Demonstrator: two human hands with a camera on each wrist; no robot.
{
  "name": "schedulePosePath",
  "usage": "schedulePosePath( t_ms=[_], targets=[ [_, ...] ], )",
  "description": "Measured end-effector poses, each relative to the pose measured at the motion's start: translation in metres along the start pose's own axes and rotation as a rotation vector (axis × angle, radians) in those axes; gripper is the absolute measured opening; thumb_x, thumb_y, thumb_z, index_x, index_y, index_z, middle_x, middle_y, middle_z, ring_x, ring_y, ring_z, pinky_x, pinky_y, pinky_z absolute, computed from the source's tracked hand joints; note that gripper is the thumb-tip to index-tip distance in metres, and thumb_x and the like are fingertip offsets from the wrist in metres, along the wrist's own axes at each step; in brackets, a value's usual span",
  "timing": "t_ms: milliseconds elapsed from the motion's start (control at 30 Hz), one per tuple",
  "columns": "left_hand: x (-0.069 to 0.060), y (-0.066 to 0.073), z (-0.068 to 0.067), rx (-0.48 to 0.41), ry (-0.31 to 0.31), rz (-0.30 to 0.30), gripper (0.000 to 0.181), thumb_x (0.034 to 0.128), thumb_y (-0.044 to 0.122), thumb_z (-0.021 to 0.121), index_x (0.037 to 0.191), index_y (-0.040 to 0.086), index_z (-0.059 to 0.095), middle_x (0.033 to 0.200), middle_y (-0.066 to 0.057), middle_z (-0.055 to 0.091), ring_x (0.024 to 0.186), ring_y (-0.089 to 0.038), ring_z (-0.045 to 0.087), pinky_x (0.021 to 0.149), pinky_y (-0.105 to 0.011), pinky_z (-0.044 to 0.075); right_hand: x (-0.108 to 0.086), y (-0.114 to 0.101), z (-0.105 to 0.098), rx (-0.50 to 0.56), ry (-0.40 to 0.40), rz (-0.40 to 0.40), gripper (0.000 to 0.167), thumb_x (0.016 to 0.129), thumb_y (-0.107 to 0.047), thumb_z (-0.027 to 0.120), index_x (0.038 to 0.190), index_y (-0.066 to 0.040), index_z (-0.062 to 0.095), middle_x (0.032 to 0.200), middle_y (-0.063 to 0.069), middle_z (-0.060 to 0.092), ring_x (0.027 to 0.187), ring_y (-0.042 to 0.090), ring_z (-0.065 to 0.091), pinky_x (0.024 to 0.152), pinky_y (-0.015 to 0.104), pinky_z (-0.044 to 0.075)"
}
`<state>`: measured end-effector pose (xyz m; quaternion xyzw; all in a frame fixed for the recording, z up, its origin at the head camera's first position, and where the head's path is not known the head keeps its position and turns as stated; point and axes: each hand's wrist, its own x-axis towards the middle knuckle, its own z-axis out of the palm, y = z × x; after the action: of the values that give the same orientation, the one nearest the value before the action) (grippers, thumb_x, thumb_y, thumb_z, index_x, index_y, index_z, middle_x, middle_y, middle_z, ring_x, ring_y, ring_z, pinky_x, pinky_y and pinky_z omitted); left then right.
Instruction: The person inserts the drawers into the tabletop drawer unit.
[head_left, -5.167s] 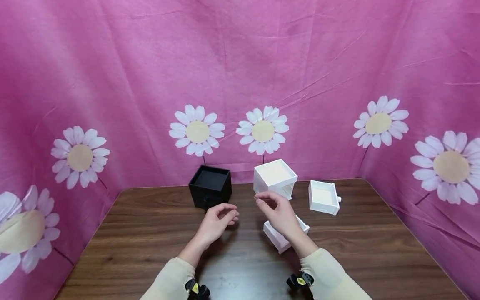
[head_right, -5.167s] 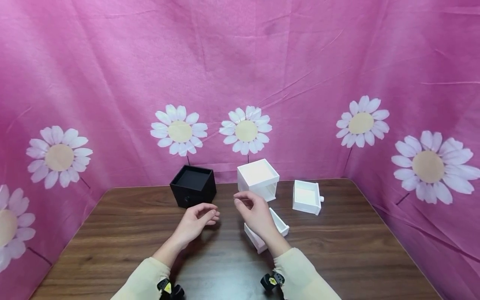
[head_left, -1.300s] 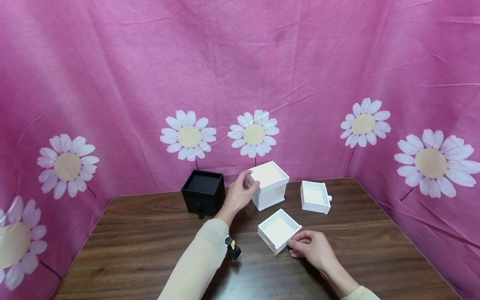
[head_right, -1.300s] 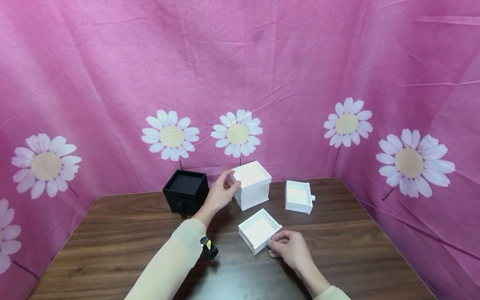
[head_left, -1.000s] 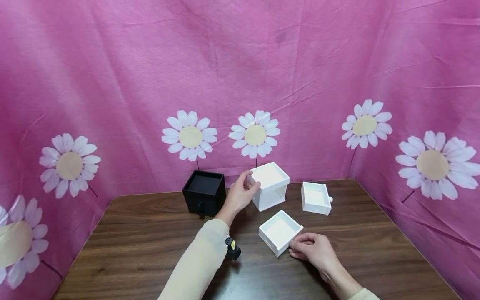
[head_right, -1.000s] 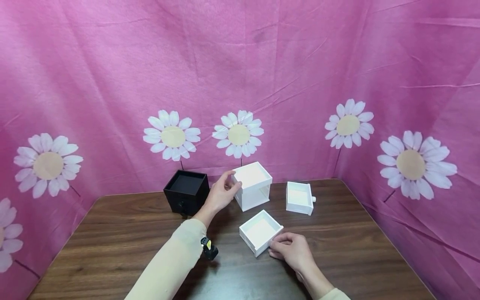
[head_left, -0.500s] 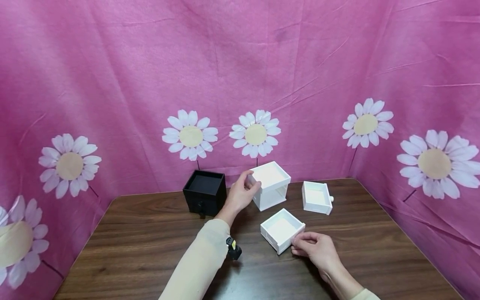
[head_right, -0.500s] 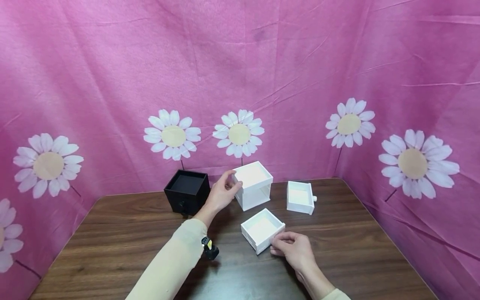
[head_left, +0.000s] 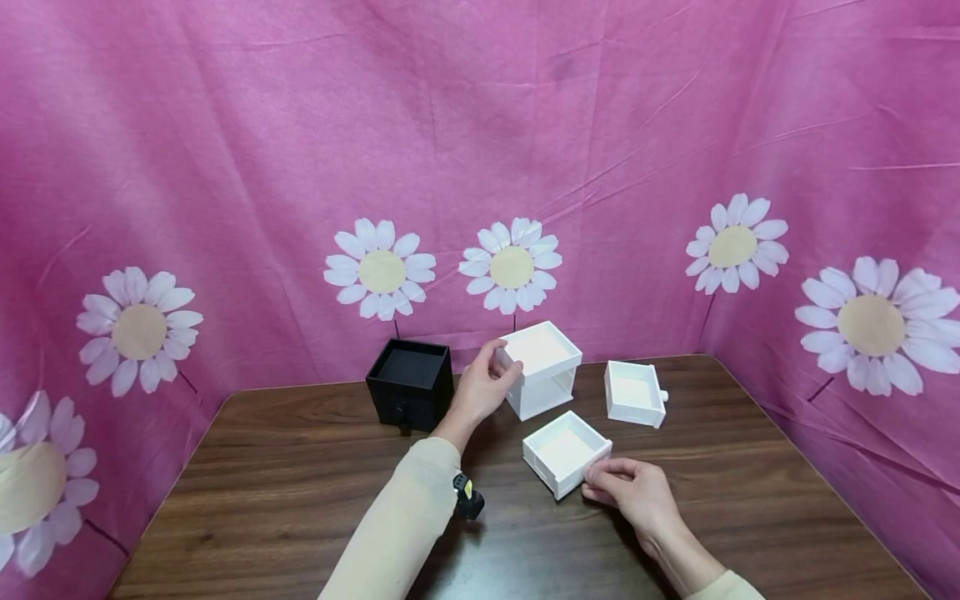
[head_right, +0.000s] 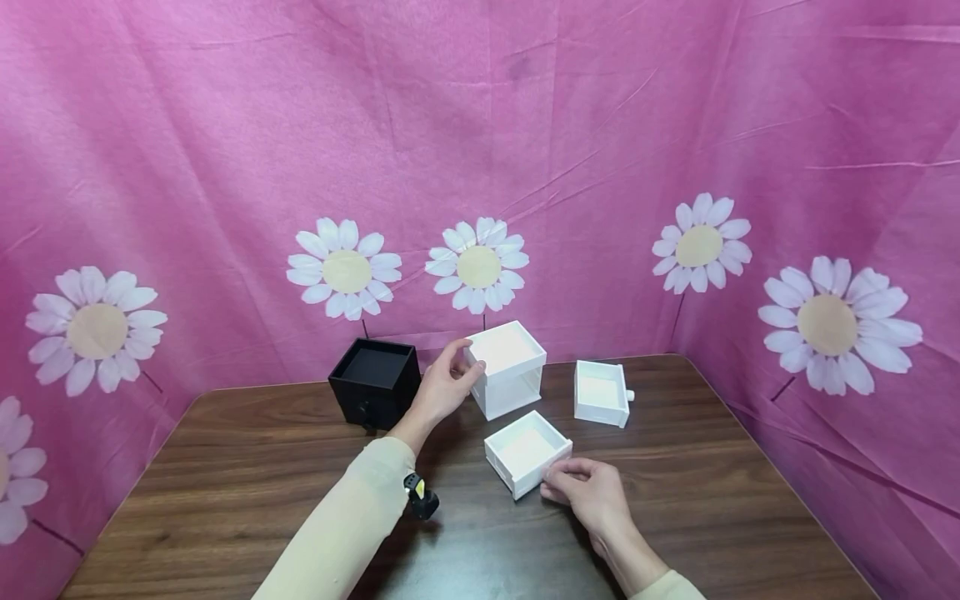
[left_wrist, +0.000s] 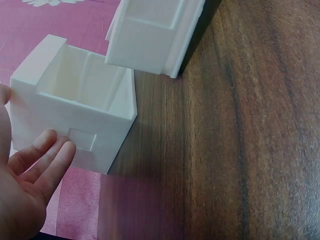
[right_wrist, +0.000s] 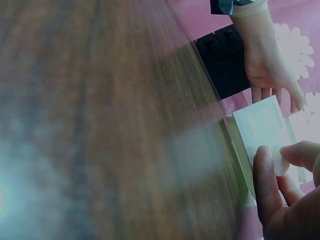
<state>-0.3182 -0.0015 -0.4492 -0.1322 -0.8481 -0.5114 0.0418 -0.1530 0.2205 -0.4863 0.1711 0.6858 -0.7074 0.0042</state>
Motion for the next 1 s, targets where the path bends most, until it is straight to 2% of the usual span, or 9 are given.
schedulePosePath(
  t_ms=[600,1000],
  targets=[
    [-0.001,-0.002,0.001,-0.017,0.017,0.019,0.053,0.1027,0.042,0.07,0.15,0.021,0.058,0.092,-0.005,0.066,0.077,-0.012,0.058,0.068,-0.026,0.049,0.023,-0.006,-0.001,0.013,0.029,-0.031,0.024,0.099,0.007,0.068,0.118,0.021,0.066,0.089,0.005,0.076,0.077,0.01,0.078,0.079,0.026,0.067],
    [-0.002,-0.003,0.001,-0.028,0.014,0.025,0.053,0.103,0.042,0.07,0.15,0.022,0.058,0.09,-0.004,0.065,0.075,-0.012,0.057,0.066,-0.025,0.048,0.034,-0.009,0.004,0.018,0.03,-0.044,0.021,0.099,0.007,0.07,0.115,0.02,0.068,0.085,0.003,0.077,0.075,0.01,0.078,0.076,0.026,0.067]
  ],
)
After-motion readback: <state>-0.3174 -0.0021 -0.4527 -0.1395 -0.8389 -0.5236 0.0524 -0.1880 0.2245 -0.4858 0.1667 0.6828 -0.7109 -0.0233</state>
